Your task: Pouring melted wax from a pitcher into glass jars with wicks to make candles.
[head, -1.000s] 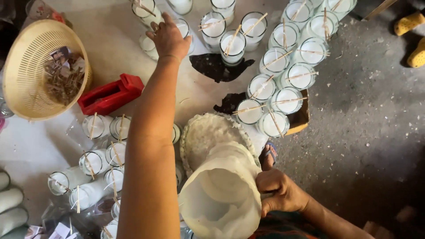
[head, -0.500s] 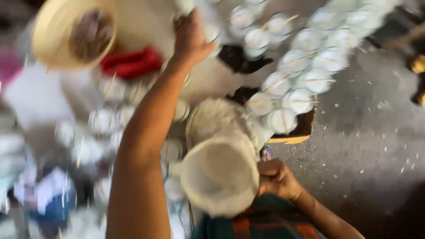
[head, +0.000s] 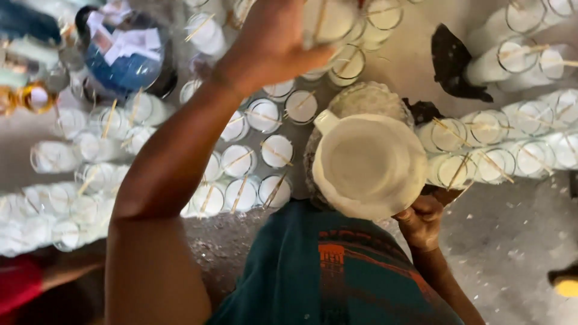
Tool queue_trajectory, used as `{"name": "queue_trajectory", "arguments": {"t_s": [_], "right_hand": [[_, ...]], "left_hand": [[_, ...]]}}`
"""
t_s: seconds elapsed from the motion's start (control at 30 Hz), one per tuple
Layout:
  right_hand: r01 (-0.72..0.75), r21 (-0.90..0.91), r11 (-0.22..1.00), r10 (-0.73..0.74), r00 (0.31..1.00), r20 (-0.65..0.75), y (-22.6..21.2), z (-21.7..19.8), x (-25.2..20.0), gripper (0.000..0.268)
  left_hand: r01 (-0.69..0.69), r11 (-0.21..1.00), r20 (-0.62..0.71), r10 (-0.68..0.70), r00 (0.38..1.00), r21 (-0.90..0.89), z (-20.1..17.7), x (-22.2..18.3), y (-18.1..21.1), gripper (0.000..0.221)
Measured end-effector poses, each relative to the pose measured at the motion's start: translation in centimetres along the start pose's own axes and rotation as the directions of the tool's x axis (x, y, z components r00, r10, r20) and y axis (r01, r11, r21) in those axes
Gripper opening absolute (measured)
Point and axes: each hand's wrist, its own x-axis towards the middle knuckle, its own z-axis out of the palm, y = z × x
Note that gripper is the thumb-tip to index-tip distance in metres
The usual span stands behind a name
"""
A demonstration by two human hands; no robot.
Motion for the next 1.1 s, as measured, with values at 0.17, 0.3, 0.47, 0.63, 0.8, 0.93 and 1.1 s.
{"name": "queue_trajectory", "arguments": {"t_s": [0.17, 0.3, 0.47, 0.63, 0.8, 0.93, 1.1], "right_hand": [[0.008, -0.037, 0.999, -0.011, 0.996, -0.09, -0.5, 0.7, -0.1, 0.061], [0.1, 0.007, 0.995, -0.099, 0.993, -0.062, -2.8, 2.6, 1.1, 0.052], [0.675, -0.642, 0.362, -0.724, 0.638, 0.262, 0.7, 0.0, 2.2, 0.1], [-0.013, -0.001, 1.0, 0.012, 0.99, -0.143, -2.7, 2.9, 1.4, 0.053], [-0.039, -0.149, 0.988, 0.015, 0.986, -0.163, -3.1, 2.7, 1.6, 0.055], [-0.01, -0.061, 0.998, -0.006, 0.965, -0.263, 0.6, 1.7, 1.2, 0.047], [-0.032, 0.038, 0.999, 0.045, 0.92, -0.39, -0.1, 2.5, 1.2, 0.037]], "left_hand": [[0.338, 0.939, -0.013, -0.339, 0.941, -0.056, -2.6, -9.2, 2.2, 0.081], [0.564, 0.824, 0.027, -0.564, 0.826, -0.044, -1.9, -12.3, 3.7, 0.084], [0.499, 0.848, -0.05, -0.514, 0.856, -0.179, 0.7, -13.7, 3.5, 0.087], [0.424, 0.883, -0.114, -0.451, 0.885, -0.204, 3.7, -14.5, 1.9, 0.086], [0.468, 0.867, -0.061, -0.483, 0.873, -0.171, 4.0, -14.3, 2.0, 0.087], [0.409, 0.91, -0.121, -0.414, 0.902, -0.064, 5.2, -14.5, 1.5, 0.094], [0.381, 0.925, -0.174, -0.376, 0.91, -0.007, 6.5, -15.0, 1.1, 0.099]]}}
